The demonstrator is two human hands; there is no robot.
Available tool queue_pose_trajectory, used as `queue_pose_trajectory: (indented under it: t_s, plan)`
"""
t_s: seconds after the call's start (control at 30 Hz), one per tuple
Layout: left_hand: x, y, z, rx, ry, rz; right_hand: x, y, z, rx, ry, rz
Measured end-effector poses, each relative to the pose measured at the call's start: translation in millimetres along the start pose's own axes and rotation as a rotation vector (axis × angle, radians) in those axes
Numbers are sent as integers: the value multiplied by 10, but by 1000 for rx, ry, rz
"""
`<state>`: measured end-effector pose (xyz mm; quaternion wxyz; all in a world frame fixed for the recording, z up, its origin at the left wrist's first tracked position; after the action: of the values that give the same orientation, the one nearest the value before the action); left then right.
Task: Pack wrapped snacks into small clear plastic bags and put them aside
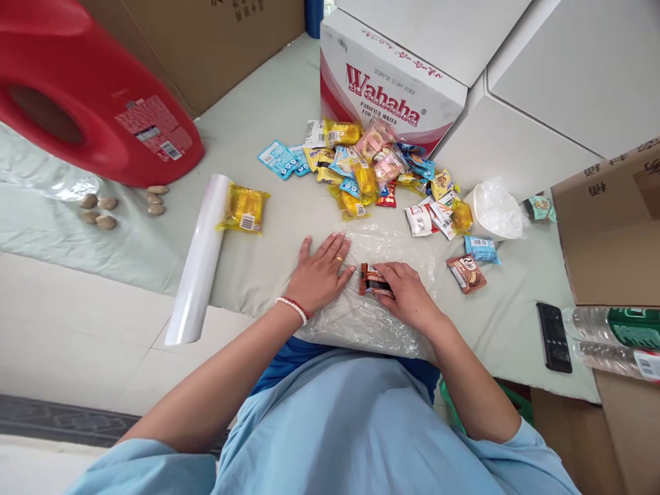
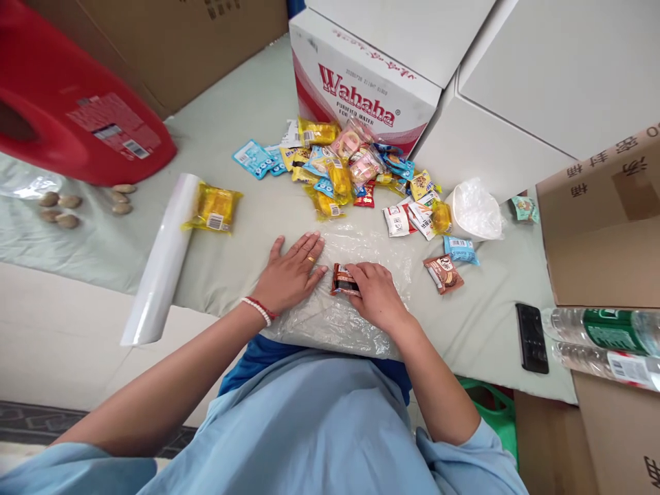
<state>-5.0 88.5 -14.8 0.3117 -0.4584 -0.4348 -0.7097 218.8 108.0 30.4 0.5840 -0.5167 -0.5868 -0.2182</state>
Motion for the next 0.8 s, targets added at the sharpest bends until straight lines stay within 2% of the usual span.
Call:
queue_pose_trajectory:
  t_s: [0.1, 0.2, 0.27, 0.33, 0.37, 0.43, 0.5, 0.6, 0.67, 0.73, 0.8]
  plan:
    - [12, -72, -4, 22, 44, -59, 17, 41, -44, 23, 32, 31]
    - [67, -188, -77, 30, 205, -93, 113, 114, -255, 58, 194, 143]
    - [145, -244, -188, -29, 337, -51, 180, 177, -504, 90, 322, 230]
    - [235, -260, -343, -175, 382, -14, 192, 246, -794, 134, 362, 290]
    - [276, -256, -431, -270, 350, -27, 167, 282, -934, 157, 342, 301]
    - [334, -243, -607, -436, 204, -124, 54, 356, -1174, 173, 264, 285]
    - [365, -244, -760, -512, 48, -225, -113, 433, -1330, 139, 213, 239]
    - [384, -282, -891, -531, -118, -275, -351, 534, -1404, 73, 208, 206]
    - [397, -323, -906, -518, -201, -299, -426, 582, -1376, 76, 229, 234]
    - [426, -371, -875, -479, -250, -360, -401, 614, -1312, 100, 226, 289]
    - [476, -420, -812, -427, -261, -454, -281, 631, -1229, 126, 175, 349]
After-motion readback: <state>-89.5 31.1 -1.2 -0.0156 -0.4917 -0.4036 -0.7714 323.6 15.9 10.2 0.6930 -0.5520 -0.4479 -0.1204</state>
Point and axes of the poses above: each hand's wrist, its own z-axis towards the middle knuckle, its own x-axis out of the back of the hand, y = z × x, the point moved 1 cm from there along z, towards the middle knuckle, and after that the axes turned 11 degrees about -x, right-handed, at the moved point
